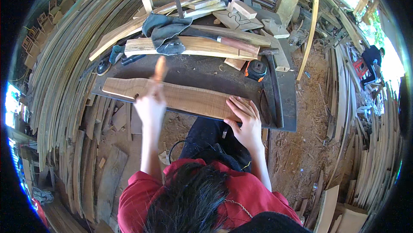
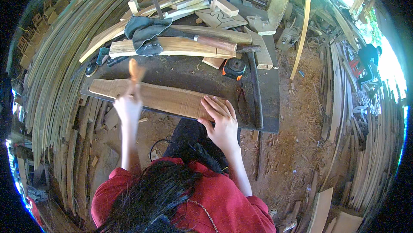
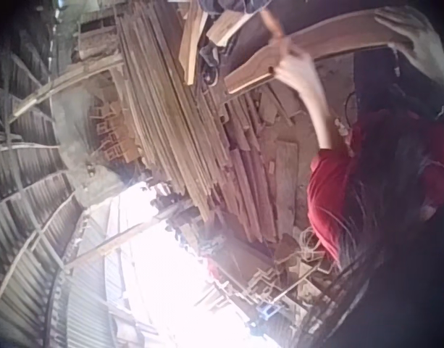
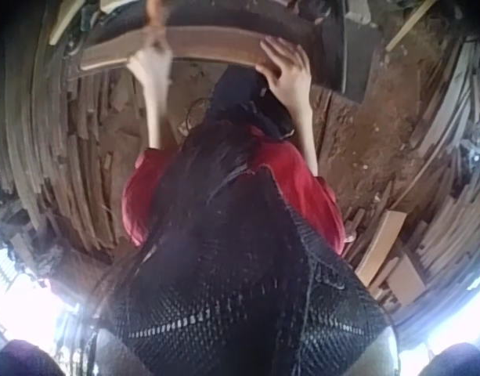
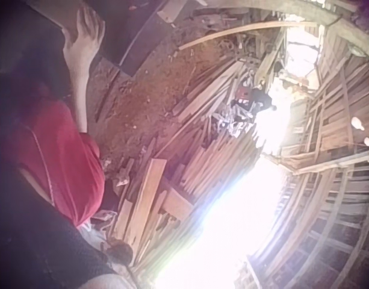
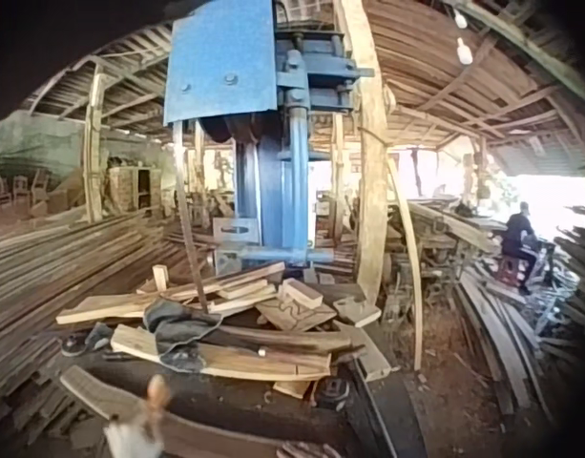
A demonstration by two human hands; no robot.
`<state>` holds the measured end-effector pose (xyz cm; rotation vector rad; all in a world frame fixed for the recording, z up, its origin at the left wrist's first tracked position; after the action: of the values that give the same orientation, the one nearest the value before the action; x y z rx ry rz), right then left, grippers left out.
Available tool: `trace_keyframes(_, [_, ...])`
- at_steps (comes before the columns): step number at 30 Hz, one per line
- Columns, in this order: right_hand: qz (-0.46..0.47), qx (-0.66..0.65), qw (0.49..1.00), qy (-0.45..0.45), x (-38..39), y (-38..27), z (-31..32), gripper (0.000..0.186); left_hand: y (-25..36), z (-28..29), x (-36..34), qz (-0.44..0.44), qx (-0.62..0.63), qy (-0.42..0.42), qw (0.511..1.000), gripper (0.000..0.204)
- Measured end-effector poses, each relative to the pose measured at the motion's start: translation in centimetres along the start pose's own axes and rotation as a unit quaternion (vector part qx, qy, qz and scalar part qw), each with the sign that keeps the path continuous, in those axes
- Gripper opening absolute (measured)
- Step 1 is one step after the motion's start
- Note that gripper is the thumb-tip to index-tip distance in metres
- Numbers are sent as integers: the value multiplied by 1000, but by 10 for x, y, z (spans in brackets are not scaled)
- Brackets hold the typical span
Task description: The person uses a chisel and mallet to carve and shape a curved wooden piece on a workbench. They then use a brush to sweep away wood shavings and dust from the surface of the piece.
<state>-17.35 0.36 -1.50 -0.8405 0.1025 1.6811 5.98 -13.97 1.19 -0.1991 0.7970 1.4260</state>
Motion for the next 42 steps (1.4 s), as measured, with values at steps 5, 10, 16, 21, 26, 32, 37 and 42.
trace_keyframes(5, [-5, 10, 1000, -13, 0, -1, -1, 49, 63, 7, 42, -40, 292, -127, 947, 13])
trace_keyframes(10, [5, -2, 1000, -5, -2, -4, 2, 49, -77, 21, -35, 93, 104, 16, 990, 15])
trace_keyframes(16, [7, 9, 1000, -1, 0, 0, 0, 50, -134, 24, -66, 128, -56, 116, 983, 20])
trace_keyframes(21, [7, 11, 1000, -8, 2, 1, -4, 50, 1, -15, 11, 82, 35, -120, 989, 29])
trace_keyframes(26, [-1, 21, 1000, -20, 0, -1, -2, 50, 29, 0, 29, 48, 218, -161, 961, 17])
trace_keyframes(32, [8, 18, 1000, -10, 0, -2, -2, 49, -134, 19, -73, 142, -20, 80, 986, 24])
trace_keyframes(37, [4, 11, 1000, -3, -1, -2, -2, 49, -129, 26, -76, 129, -112, 105, 980, 26])
trace_keyframes(42, [-2, 19, 1000, -17, 1, 0, -3, 49, -18, -8, -7, 79, 30, -93, 992, 29])
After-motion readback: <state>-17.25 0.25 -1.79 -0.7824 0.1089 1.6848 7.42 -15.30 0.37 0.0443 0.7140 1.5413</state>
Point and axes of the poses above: each hand's wrist, its own x-axis away from the middle knuckle, its own z-axis out of the back of the hand, y = z × x, the point moved 10 cm from there along -x, towards the middle knuckle, and after that the axes turned 12 degrees about z, right-handed, at the moved point
